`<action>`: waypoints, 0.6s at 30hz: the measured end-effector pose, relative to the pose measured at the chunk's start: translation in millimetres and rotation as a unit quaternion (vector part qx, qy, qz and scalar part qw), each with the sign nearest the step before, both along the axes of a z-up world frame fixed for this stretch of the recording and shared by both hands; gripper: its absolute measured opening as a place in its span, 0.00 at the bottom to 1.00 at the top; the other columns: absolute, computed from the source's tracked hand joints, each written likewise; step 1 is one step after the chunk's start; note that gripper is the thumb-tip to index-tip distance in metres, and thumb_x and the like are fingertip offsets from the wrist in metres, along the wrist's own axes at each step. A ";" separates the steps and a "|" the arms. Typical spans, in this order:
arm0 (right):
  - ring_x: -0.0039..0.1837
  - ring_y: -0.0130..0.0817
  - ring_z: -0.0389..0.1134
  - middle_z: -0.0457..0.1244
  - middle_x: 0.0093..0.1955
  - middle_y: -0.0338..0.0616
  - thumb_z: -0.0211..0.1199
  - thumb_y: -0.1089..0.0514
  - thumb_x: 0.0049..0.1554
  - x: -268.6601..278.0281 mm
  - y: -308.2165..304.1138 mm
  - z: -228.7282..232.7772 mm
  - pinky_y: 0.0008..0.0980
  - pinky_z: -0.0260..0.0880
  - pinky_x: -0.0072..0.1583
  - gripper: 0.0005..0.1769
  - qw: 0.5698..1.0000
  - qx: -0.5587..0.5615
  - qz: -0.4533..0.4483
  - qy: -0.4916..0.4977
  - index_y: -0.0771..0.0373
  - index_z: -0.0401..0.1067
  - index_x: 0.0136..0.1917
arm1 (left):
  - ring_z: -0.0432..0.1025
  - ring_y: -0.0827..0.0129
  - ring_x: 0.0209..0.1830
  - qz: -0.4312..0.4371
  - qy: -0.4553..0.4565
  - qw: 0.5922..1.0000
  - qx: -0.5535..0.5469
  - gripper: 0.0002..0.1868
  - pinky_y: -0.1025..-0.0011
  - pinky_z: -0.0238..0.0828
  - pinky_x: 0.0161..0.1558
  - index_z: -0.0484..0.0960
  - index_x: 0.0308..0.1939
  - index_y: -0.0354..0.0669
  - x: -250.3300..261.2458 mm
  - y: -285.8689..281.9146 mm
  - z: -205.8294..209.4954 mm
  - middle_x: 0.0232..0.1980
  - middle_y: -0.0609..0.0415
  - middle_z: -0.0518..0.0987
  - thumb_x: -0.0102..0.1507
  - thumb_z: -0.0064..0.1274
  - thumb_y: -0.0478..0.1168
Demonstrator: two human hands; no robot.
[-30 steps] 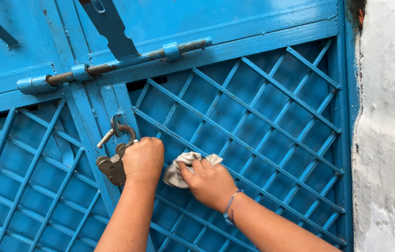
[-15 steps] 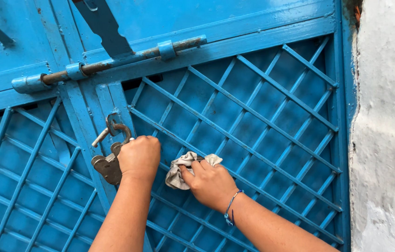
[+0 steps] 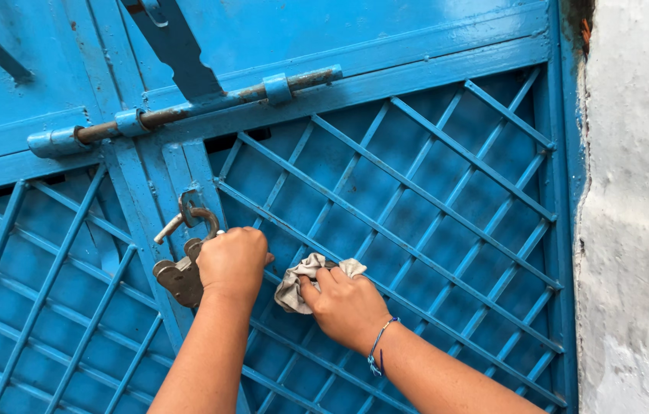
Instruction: The person cleans a blue metal gate and a large padlock using a white cloth.
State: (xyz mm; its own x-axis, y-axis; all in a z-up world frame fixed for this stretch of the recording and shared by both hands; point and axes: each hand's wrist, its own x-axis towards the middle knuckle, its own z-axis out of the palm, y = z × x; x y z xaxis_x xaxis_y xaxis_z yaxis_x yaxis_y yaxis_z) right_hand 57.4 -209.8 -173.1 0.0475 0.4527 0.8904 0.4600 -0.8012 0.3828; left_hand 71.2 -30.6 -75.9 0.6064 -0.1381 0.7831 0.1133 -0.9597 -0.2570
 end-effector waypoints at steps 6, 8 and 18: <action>0.41 0.33 0.69 0.63 0.38 0.40 0.60 0.60 0.50 -0.9 -0.1 0.4 0.32 0.68 0.35 0.19 1.000 -0.003 -0.007 0.000 0.61 0.77 0.56 | 0.83 0.57 0.40 -0.010 -0.021 1.000 -0.003 0.03 0.64 0.82 0.39 0.88 0.36 0.47 5.6 3.9 -1.2 0.40 0.51 0.86 0.62 0.62 0.40; 0.41 0.32 0.68 0.63 0.38 0.40 0.60 0.60 0.50 -1.5 0.7 -0.5 0.32 0.68 0.35 0.19 1.000 -0.003 -0.007 0.001 0.61 0.77 0.55 | 0.82 0.56 0.42 -0.016 0.019 0.999 -0.026 0.17 0.63 0.81 0.40 0.87 0.38 0.43 -0.4 1.4 0.9 0.41 0.49 0.85 0.55 0.67 0.51; 0.41 0.32 0.68 0.64 0.39 0.39 0.60 0.60 0.49 0.0 1.4 -2.1 0.32 0.68 0.35 0.18 1.000 -0.006 -0.002 -0.001 0.62 0.77 0.54 | 0.80 0.52 0.50 0.019 0.128 0.989 -0.073 0.19 0.61 0.81 0.47 0.88 0.43 0.47 -22.0 -26.0 22.6 0.48 0.47 0.84 0.51 0.73 0.47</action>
